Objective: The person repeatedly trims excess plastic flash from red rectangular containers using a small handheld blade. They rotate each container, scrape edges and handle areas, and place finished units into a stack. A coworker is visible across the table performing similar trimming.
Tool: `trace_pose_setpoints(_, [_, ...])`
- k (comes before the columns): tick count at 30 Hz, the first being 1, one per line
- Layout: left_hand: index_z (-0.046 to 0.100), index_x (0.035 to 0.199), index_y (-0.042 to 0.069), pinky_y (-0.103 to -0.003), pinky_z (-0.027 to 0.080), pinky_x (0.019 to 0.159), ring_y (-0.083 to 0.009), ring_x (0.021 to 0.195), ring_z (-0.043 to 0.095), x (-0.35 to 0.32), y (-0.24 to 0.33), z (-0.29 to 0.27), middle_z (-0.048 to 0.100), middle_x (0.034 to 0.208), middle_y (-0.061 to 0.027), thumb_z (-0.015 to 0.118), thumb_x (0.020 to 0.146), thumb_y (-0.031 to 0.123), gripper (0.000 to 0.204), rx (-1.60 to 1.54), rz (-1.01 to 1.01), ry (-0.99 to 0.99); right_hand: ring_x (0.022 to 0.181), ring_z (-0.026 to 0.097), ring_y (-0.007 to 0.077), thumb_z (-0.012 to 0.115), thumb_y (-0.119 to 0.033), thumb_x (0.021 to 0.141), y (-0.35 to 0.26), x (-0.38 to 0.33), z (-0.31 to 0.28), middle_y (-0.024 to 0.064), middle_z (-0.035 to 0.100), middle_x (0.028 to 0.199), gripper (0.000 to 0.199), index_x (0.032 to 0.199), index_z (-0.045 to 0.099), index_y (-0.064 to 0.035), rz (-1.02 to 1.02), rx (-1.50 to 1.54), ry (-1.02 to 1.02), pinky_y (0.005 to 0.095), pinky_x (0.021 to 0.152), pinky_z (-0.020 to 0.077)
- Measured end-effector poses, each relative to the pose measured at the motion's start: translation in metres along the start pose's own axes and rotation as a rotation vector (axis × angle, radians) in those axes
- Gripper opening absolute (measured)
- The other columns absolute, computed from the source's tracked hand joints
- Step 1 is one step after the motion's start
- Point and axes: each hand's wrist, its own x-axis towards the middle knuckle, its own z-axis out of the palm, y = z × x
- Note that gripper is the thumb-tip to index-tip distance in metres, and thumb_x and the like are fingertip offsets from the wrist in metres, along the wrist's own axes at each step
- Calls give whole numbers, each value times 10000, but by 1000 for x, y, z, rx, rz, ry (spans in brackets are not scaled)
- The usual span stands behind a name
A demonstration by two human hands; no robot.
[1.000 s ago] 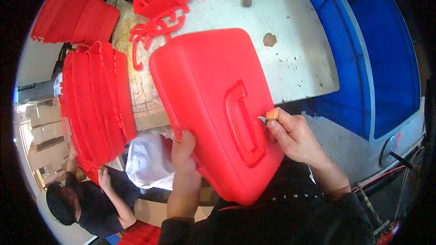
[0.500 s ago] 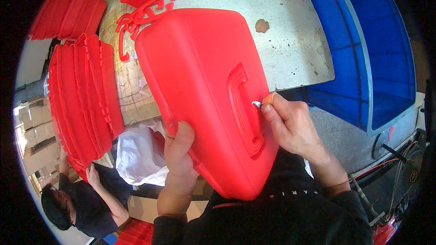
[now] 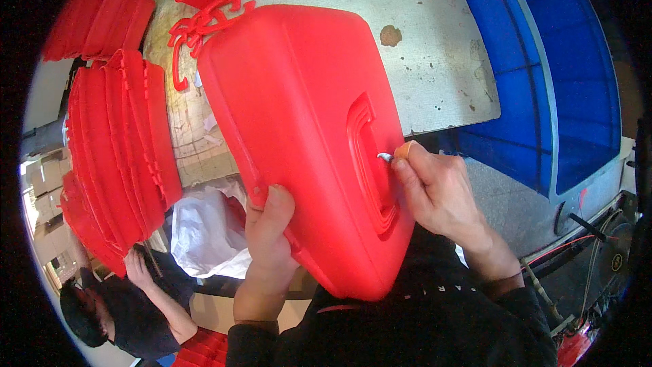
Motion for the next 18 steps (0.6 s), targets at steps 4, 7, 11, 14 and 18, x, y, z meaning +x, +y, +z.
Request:
trace_pose_setpoints(4, [415, 1442, 18, -432, 443, 1081, -273, 1249, 567, 0, -2, -3, 546, 1402, -143, 517, 1015, 428, 600, -52, -18, 16, 611, 639, 384, 615, -129, 944, 0, -7, 1, 179, 605, 672, 168, 827, 530, -43, -2, -12, -5, 463, 521, 486])
trace_pose_setpoints(7, [410, 1446, 16, -438, 435, 1089, -280, 1257, 561, 0, -6, -6, 543, 1406, -146, 513, 1015, 426, 603, -70, -11, 11, 608, 641, 378, 621, -131, 940, 0, -14, 1, 174, 608, 675, 165, 830, 533, -46, 16, -40, -26, 455, 516, 490])
trace_pose_setpoints(11, [405, 1452, 13, -447, 426, 1099, -295, 1267, 554, 0, -10, -9, 537, 1411, -154, 515, 1012, 419, 608, -95, 8, 24, 602, 642, 374, 625, -135, 937, -1, -24, -4, 174, 615, 683, 158, 837, 538, -48, 14, -55, -69, 453, 512, 493])
trace_pose_setpoints(14, [395, 1457, 11, -451, 423, 1102, -305, 1270, 551, 1, -9, -9, 527, 1421, -159, 520, 1008, 421, 621, -88, -16, 42, 604, 642, 375, 622, -138, 939, -2, -24, -7, 180, 620, 693, 155, 844, 541, -46, 19, -13, -68, 456, 518, 495])
trace_pose_setpoints(18, [386, 1461, 10, -454, 428, 1098, -304, 1271, 550, 2, -7, -7, 520, 1428, -161, 524, 1005, 423, 632, -96, -4, -3, 611, 640, 382, 609, -139, 947, -2, -11, -7, 186, 623, 701, 157, 847, 538, -42, -29, -31, 4, 463, 525, 495])
